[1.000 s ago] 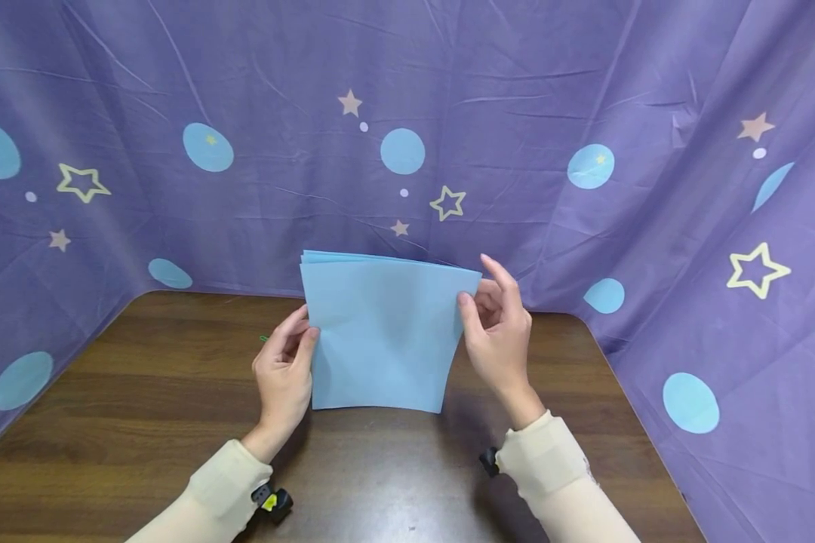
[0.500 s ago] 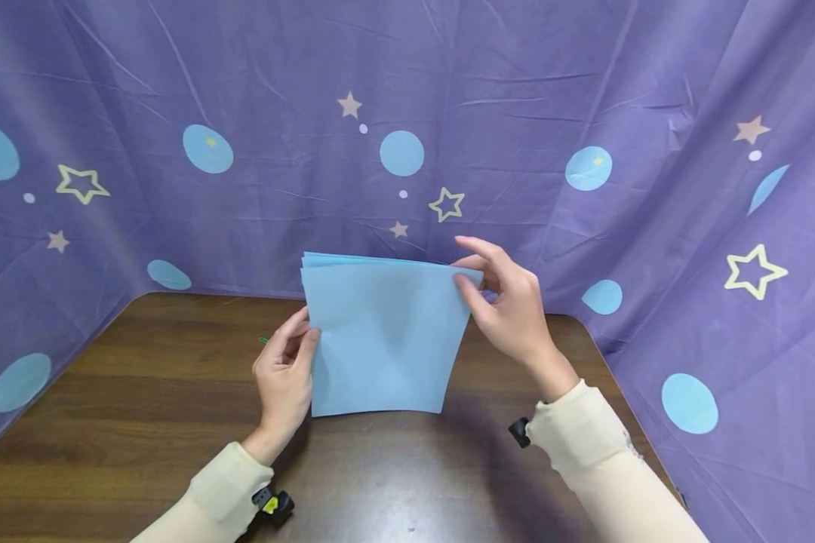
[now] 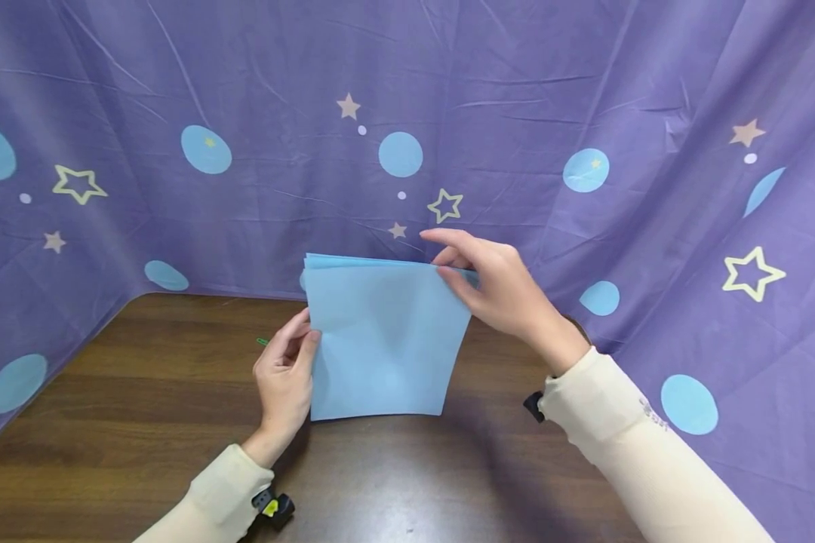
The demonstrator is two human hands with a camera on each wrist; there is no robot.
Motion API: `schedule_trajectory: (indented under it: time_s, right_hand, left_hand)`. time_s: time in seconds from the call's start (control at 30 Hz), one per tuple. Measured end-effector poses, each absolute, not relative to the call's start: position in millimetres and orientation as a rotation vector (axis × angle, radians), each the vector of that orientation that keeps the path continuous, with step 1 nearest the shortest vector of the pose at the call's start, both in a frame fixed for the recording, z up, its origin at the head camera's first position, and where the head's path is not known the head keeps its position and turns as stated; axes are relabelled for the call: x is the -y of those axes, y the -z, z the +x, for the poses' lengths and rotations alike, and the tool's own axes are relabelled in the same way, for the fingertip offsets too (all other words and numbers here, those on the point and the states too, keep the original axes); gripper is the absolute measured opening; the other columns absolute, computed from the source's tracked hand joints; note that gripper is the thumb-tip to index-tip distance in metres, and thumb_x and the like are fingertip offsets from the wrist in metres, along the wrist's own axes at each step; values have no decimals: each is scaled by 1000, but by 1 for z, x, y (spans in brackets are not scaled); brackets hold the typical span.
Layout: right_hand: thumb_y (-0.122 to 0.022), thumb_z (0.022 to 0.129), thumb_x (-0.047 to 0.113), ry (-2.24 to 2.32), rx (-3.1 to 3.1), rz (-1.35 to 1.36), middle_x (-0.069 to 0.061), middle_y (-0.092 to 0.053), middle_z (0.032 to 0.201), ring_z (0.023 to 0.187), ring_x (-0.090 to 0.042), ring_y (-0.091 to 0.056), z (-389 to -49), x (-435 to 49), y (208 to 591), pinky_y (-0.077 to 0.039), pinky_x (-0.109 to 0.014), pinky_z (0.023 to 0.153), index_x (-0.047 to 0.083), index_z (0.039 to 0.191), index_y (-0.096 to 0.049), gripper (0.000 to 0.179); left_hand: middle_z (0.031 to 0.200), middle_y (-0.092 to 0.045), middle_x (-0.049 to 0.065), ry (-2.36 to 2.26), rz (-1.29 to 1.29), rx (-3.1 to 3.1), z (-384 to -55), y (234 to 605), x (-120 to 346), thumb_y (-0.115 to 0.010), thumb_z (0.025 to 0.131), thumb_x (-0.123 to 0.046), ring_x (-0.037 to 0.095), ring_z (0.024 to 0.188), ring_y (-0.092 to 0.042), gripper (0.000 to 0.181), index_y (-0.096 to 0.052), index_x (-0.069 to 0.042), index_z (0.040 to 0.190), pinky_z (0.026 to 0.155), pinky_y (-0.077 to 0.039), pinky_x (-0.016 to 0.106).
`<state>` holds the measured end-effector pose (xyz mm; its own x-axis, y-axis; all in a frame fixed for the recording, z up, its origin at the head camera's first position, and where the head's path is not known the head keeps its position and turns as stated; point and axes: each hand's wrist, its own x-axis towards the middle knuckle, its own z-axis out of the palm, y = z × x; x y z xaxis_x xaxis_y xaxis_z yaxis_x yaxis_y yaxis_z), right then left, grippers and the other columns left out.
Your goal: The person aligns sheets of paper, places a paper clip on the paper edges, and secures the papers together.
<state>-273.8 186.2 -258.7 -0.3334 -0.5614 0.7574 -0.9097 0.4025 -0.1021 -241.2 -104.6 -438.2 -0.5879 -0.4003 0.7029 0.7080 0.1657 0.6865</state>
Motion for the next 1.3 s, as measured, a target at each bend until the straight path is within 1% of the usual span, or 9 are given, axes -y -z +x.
schedule_trajectory:
  time_s: [0.17, 0.23, 0.33, 0.47, 0.6, 0.73, 0.93, 1.07, 1.3]
  right_hand:
    - [-73, 94, -6, -617, 2120, 1323, 2, -78, 98, 92, -12, -75, -274, -173, 248, -60, -32, 88, 10, 138, -69, 46]
    - [-72, 96, -4, -574, 2151, 1347, 0, -79, 103, 95, -14, -75, -274, -166, 245, -60, -36, 89, 11, 138, -69, 45]
    - [-72, 97, -2, -528, 2181, 1373, -2, -78, 118, 99, -16, -76, -275, -157, 244, -61, -41, 89, 12, 139, -68, 44]
    - [-72, 98, -1, -502, 2194, 1403, -3, -75, 130, 102, -17, -76, -277, -147, 242, -61, -41, 90, 12, 141, -67, 45]
    - [-73, 99, 0, -476, 2203, 1418, -3, -76, 128, 103, -16, -75, -278, -138, 240, -61, -41, 89, 14, 142, -67, 46]
    - [-73, 99, 1, -461, 2198, 1442, -3, -74, 131, 105, -16, -75, -279, -131, 237, -60, -42, 91, 15, 142, -67, 46]
    - [-73, 98, 0, -470, 2188, 1474, -1, -73, 135, 108, -16, -75, -281, -123, 234, -58, -42, 99, 16, 142, -67, 47]
    - [-72, 98, -2, -461, 2179, 1491, 1, -72, 136, 109, -15, -75, -282, -118, 234, -57, -38, 102, 16, 141, -68, 47]
    - [-71, 98, -3, -467, 2176, 1510, 3, -72, 136, 110, -13, -74, -284, -107, 236, -58, -33, 95, 16, 141, -68, 47]
  left_hand:
    - [98, -74, 18, 1574, -311, 1549, -242, 438, 102, -75, 96, 4, 7, 87, -69, 33, -77, -5, 128, 77, -56, 14]
    - [97, -74, 19, 1564, -312, 1546, -242, 439, 101, -76, 95, 5, 6, 87, -69, 34, -77, -4, 127, 77, -55, 14]
    - [97, -74, 19, 1555, -318, 1545, -242, 441, 99, -76, 94, 7, 6, 86, -68, 34, -77, -3, 127, 76, -55, 13]
    - [97, -74, 17, 1562, -317, 1544, -242, 443, 100, -76, 95, 5, 6, 86, -68, 34, -77, -5, 127, 75, -54, 13]
    - [98, -75, 16, 1567, -309, 1544, -243, 443, 102, -76, 95, 3, 6, 86, -68, 33, -78, -6, 127, 75, -54, 14]
    - [97, -74, 17, 1563, -311, 1535, -243, 442, 102, -76, 95, 5, 6, 85, -67, 33, -78, -5, 126, 75, -54, 13]
    - [97, -74, 20, 1550, -320, 1528, -244, 443, 100, -76, 93, 10, 6, 86, -66, 34, -77, 0, 125, 75, -53, 12]
    - [97, -73, 22, 1544, -314, 1527, -245, 444, 99, -75, 92, 12, 5, 86, -66, 35, -76, 1, 125, 76, -53, 11]
    - [97, -74, 21, 1549, -324, 1516, -246, 445, 99, -76, 92, 11, 5, 87, -67, 35, -77, 0, 125, 77, -54, 12]
